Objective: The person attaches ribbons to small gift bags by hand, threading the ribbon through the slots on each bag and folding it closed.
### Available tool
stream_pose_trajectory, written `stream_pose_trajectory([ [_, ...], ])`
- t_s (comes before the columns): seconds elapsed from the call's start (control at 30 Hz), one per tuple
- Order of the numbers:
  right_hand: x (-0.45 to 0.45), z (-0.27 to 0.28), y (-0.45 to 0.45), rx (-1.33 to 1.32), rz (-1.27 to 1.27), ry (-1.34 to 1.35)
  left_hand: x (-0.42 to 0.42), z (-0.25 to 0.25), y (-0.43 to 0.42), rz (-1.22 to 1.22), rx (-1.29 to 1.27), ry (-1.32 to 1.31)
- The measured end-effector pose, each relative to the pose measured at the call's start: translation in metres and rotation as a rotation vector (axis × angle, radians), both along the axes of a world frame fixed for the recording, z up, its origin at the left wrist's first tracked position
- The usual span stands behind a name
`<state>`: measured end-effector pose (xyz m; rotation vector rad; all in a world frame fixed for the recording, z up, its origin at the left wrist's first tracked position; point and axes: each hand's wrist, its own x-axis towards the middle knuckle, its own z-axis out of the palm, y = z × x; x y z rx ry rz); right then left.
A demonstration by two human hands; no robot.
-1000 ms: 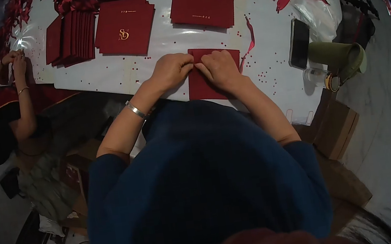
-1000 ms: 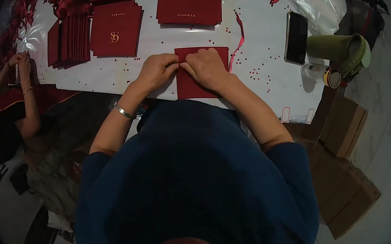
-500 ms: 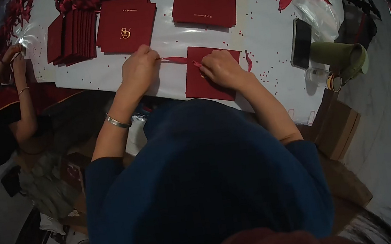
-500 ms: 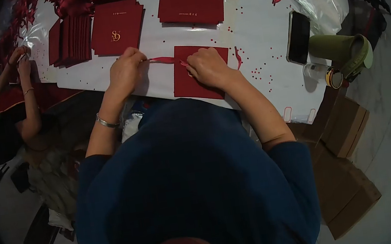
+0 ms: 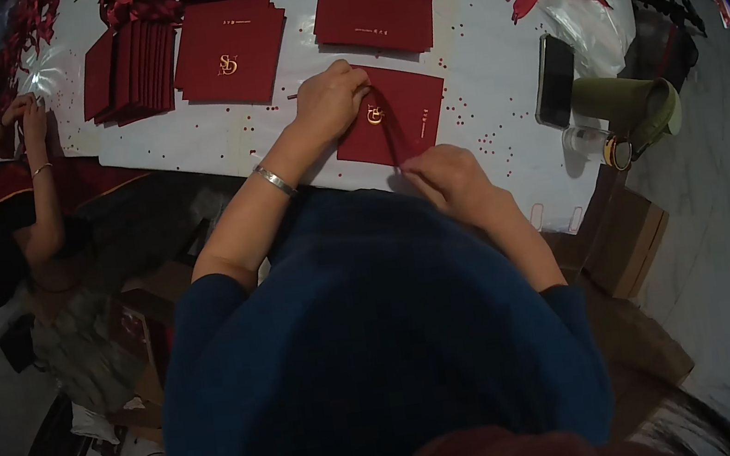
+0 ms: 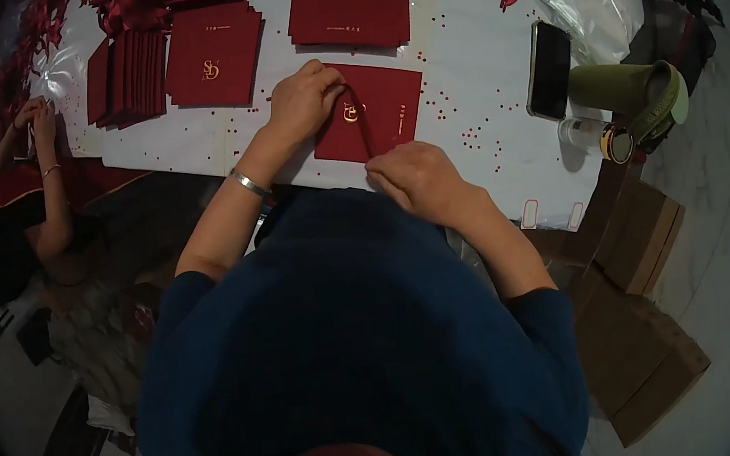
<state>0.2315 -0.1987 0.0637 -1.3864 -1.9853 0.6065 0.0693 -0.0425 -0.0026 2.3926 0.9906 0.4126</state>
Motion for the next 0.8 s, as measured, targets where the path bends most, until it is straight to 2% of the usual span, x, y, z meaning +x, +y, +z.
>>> stream_pose_trajectory([
  [0.07,0.001,0.007,-0.009,-0.067,0.154,0.198,0.004,-0.001,0.000,0.013,0.008,0.022],
  [0.17,-0.009,0.022,-0.010,-0.045,0.146,0.283,0.003,-0.001,0.002,0.027,0.004,-0.016],
  [0.27,0.000,0.040,-0.001,-0.148,0.140,0.180,-0.001,0.004,0.003,0.000,-0.024,0.004],
  [0.3,0.004,0.035,0.000,-0.150,0.144,0.183,-0.005,0.007,0.003,0.062,-0.098,-0.147],
  [0.33,0.009,0.023,0.001,-0.087,0.072,0.068,-0.010,0.011,0.003,0.124,-0.170,-0.298],
  [0.4,0.018,0.004,0.007,0.058,-0.046,-0.096,-0.026,0.015,0.002,0.164,-0.258,-0.281],
  [0.43,0.020,0.002,0.009,0.057,-0.042,-0.093,-0.034,0.014,0.000,0.201,-0.472,-0.289],
  [0.5,0.019,0.007,0.016,-0.039,-0.073,-0.335,-0.048,0.008,-0.002,0.219,-0.920,-0.297],
  [0.53,0.015,0.003,0.021,-0.040,-0.068,-0.333,-0.049,0.007,-0.005,0.225,-0.921,-0.297],
  [0.6,0.003,-0.013,0.033,0.164,-0.039,-0.200,-0.047,0.008,-0.012,0.294,-1.148,-0.287],
  [0.63,-0.004,-0.027,0.037,0.183,-0.030,-0.085,-0.046,0.007,-0.013,0.296,-1.151,-0.288],
  [0.67,-0.011,-0.045,0.040,0.181,-0.029,-0.086,-0.045,0.007,-0.013,0.327,-1.247,-0.328],
  [0.7,-0.016,-0.065,0.042,0.107,-0.068,0.034,-0.044,0.007,-0.014,0.359,-1.343,-0.369],
  [0.73,-0.020,-0.076,0.045,0.034,-0.105,0.154,-0.044,0.006,-0.015,0.361,-1.344,-0.371],
  [0.8,-0.022,-0.083,0.047,0.083,-0.155,0.166,-0.046,0.004,-0.020,0.347,-1.387,-0.363],
])
